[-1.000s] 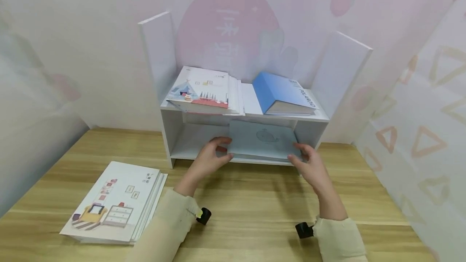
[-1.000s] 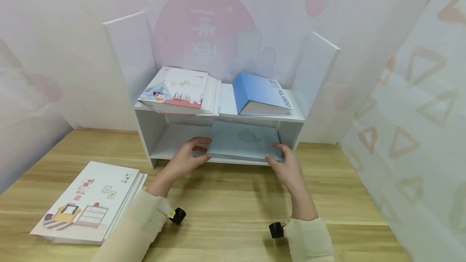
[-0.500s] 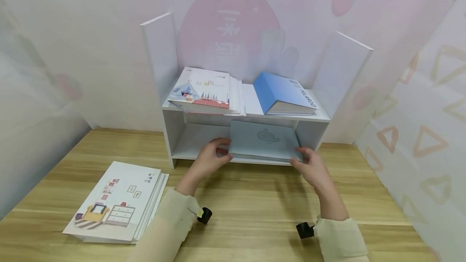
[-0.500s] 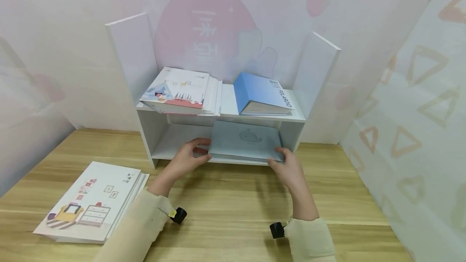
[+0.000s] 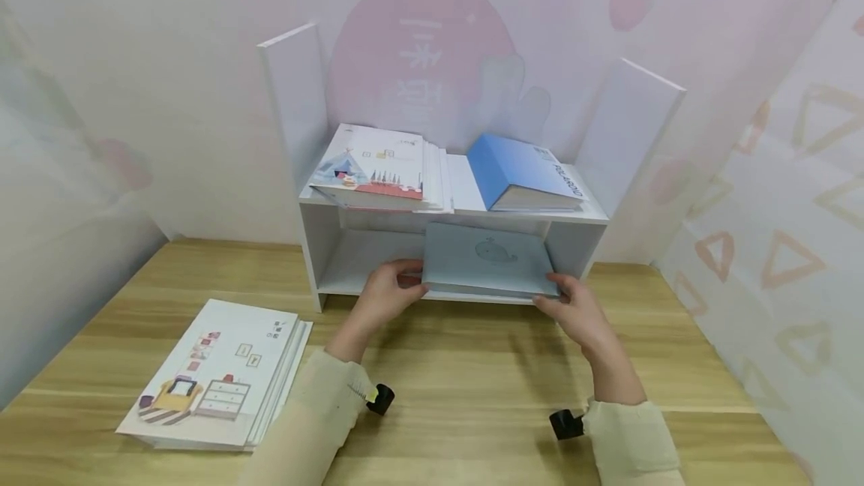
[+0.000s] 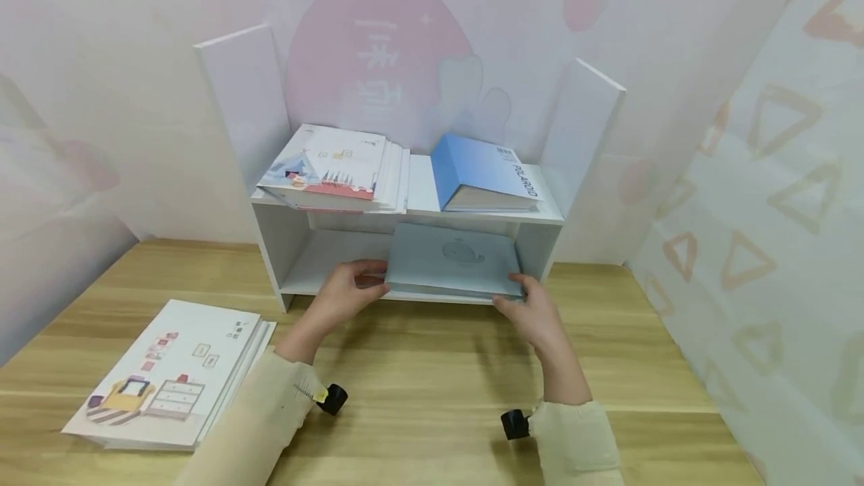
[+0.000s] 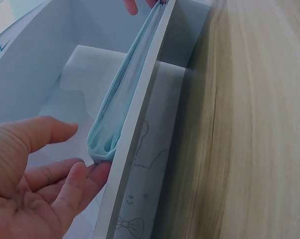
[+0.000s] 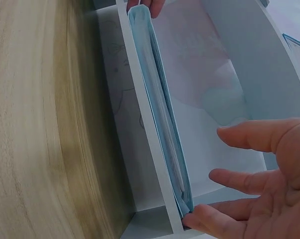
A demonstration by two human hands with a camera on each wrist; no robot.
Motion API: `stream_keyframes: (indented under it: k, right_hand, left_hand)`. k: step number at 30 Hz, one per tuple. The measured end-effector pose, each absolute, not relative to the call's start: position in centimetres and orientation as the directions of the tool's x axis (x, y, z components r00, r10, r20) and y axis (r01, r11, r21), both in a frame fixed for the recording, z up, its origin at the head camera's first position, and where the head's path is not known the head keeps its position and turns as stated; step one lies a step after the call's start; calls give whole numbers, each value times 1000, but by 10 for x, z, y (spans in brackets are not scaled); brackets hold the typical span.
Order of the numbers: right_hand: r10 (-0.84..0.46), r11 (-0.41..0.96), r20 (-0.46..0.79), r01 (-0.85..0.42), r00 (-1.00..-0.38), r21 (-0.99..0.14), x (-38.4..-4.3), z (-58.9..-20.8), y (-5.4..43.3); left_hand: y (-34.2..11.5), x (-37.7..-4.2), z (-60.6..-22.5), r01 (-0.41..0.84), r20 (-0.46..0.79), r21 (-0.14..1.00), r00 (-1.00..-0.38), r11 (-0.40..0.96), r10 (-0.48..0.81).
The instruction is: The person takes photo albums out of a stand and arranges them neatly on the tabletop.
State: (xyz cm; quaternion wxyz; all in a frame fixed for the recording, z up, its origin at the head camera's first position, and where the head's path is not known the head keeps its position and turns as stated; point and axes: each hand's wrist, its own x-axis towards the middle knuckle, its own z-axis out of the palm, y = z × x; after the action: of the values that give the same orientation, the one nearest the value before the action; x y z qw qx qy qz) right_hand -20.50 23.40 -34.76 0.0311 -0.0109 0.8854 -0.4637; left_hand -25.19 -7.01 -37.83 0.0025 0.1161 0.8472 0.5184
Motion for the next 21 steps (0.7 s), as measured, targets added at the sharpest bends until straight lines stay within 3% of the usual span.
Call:
stream_keyframes:
  k: [12, 21]
  right_hand:
    - [-87, 603, -47, -15, -995, -798, -201, -344, 242]
    - [-103, 611, -33, -37, -994, -791, -201, -345, 261]
  left_hand:
    - [-69, -250, -372, 140, 80, 864, -987, 484, 141]
    - [-75, -251, -373, 50, -18, 860, -991, 508, 129]
